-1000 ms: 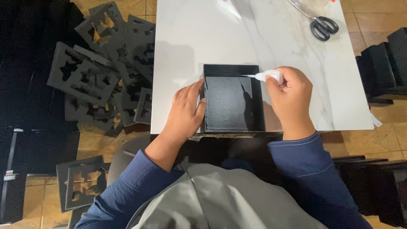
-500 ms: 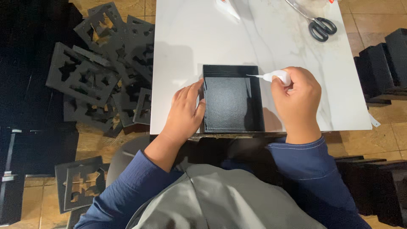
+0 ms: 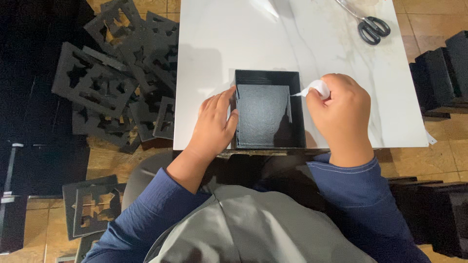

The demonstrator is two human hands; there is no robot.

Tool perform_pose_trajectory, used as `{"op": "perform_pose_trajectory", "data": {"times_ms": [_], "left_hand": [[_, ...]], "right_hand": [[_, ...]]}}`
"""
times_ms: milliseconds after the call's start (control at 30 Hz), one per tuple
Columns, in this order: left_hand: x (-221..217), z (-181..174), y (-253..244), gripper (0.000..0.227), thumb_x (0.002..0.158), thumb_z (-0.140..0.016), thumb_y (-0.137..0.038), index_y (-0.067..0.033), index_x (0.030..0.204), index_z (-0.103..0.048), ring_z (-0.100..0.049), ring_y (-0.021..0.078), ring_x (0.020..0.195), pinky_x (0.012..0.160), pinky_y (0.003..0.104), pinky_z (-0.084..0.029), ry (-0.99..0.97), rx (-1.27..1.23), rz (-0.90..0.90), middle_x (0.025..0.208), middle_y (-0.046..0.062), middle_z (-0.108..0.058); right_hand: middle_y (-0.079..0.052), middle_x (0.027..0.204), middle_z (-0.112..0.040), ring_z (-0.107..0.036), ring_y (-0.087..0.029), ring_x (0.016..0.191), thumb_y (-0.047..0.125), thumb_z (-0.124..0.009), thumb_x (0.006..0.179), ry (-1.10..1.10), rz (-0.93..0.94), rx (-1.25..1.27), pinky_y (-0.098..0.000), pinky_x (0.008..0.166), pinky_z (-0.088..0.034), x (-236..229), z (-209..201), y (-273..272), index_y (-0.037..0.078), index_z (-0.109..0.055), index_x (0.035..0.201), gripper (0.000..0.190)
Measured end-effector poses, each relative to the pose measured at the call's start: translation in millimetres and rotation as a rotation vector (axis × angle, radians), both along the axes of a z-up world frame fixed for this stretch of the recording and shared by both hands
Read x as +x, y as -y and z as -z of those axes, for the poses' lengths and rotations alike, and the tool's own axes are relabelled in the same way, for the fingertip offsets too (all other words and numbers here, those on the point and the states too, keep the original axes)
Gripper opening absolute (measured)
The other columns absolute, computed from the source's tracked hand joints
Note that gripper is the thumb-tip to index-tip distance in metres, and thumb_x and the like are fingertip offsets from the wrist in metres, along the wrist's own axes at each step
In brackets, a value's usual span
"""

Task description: The person assembles decorative frames by placing a cutout insert into a square base. They apply glue from a tube to the edges of the base and press the insert into place, repeating the process for multiple units.

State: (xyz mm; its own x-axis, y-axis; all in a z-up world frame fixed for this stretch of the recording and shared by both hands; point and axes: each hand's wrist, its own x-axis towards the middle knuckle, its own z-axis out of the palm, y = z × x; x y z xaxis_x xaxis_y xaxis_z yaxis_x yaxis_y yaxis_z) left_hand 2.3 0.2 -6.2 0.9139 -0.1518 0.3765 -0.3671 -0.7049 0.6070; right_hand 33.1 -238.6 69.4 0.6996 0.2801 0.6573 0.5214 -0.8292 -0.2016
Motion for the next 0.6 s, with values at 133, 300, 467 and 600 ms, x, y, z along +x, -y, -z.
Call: {"op": "perform_pose_trajectory", "data": {"times_ms": [133, 300, 467, 600], "left_hand": [[-2, -1, 0, 0.045, 0.084, -0.043, -0.017, -0.0035, 0.127, -0.038, -0.050, 0.0291, 0.109, 0.098, 0.044, -0.031, 0.008, 0.003, -0.009, 0.114, 0.014, -0.051], [-2, -4, -1, 0.044, 0.085, -0.040, -0.015, -0.0004, 0.126, -0.036, -0.047, 0.0299, 0.111, 0.096, 0.041, -0.031, 0.037, -0.026, 0.029, 0.120, 0.015, -0.051], [-2, -3, -1, 0.045, 0.085, -0.042, -0.016, -0.0005, 0.126, -0.036, -0.047, 0.0310, 0.110, 0.096, 0.041, -0.031, 0.053, -0.019, 0.028, 0.119, 0.016, -0.051], [-2, -4, 0, 0.044, 0.085, -0.040, -0.016, -0.0002, 0.126, -0.036, -0.047, 0.0294, 0.110, 0.097, 0.042, -0.030, 0.033, -0.018, 0.025, 0.119, 0.015, -0.051]], "right_hand": [[-0.008, 0.052, -0.043, -0.049, -0.026, 0.052, -0.001, -0.068, 0.073, -0.052, 0.016, 0.018, -0.0301, 0.049, -0.042, -12, 0, 7, 0.002, -0.056, 0.071, 0.012], [-0.006, 0.053, -0.019, -0.019, -0.020, 0.055, 0.000, -0.053, 0.067, -0.267, 0.097, -0.004, -0.0353, 0.048, -0.020, -39, -32, -9, 0.005, -0.023, 0.056, 0.032], [-0.009, 0.053, -0.033, -0.031, -0.023, 0.053, 0.003, -0.054, 0.068, -0.338, 0.094, -0.059, -0.0370, 0.051, -0.027, -50, -38, -3, 0.003, -0.042, 0.059, 0.015], [-0.006, 0.053, -0.016, -0.017, -0.020, 0.054, 0.001, -0.052, 0.065, -0.350, 0.096, -0.064, -0.0360, 0.047, -0.017, -45, -40, -7, 0.006, -0.020, 0.056, 0.034]]}}
